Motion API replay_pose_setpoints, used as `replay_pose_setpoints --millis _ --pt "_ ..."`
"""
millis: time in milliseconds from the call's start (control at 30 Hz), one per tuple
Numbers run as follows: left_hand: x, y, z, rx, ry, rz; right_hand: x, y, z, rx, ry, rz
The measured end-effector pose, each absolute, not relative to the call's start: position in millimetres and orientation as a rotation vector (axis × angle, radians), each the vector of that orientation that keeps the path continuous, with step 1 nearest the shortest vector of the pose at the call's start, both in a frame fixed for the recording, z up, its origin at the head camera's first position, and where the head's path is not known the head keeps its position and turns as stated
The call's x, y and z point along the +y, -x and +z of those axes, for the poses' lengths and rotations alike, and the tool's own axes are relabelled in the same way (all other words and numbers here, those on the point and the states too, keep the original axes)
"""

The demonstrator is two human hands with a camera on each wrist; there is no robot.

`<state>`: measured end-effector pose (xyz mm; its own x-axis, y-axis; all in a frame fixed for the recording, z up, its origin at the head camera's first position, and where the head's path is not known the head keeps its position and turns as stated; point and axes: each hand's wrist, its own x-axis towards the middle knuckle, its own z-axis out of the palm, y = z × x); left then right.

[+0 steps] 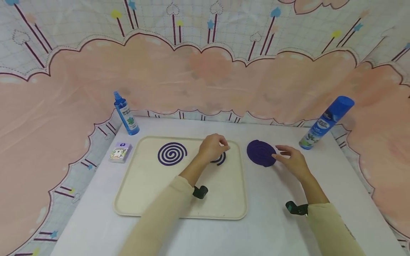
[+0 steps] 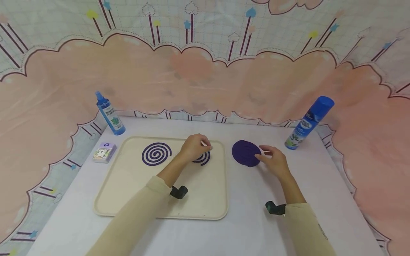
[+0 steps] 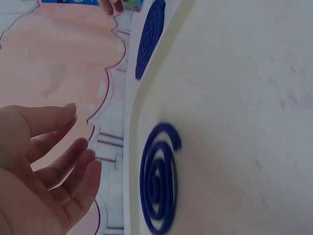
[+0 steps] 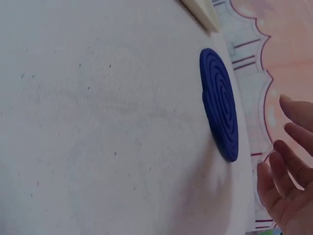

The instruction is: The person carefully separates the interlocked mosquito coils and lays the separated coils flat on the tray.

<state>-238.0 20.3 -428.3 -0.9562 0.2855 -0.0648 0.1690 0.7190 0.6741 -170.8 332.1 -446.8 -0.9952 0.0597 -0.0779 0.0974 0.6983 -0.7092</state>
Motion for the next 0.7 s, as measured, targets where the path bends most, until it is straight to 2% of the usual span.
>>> replay_pose_setpoints --millis 433,700 --pt "95.1 257.0 -442.5 2.713 -0.413 1.147 339.0 177.0 -463.2 2.712 -0.299 -1.230" --pt "118.9 258.5 -450.0 2.688 -0.409 1.181 336.9 179.3 -466.4 2.690 -0.335 -1.234"
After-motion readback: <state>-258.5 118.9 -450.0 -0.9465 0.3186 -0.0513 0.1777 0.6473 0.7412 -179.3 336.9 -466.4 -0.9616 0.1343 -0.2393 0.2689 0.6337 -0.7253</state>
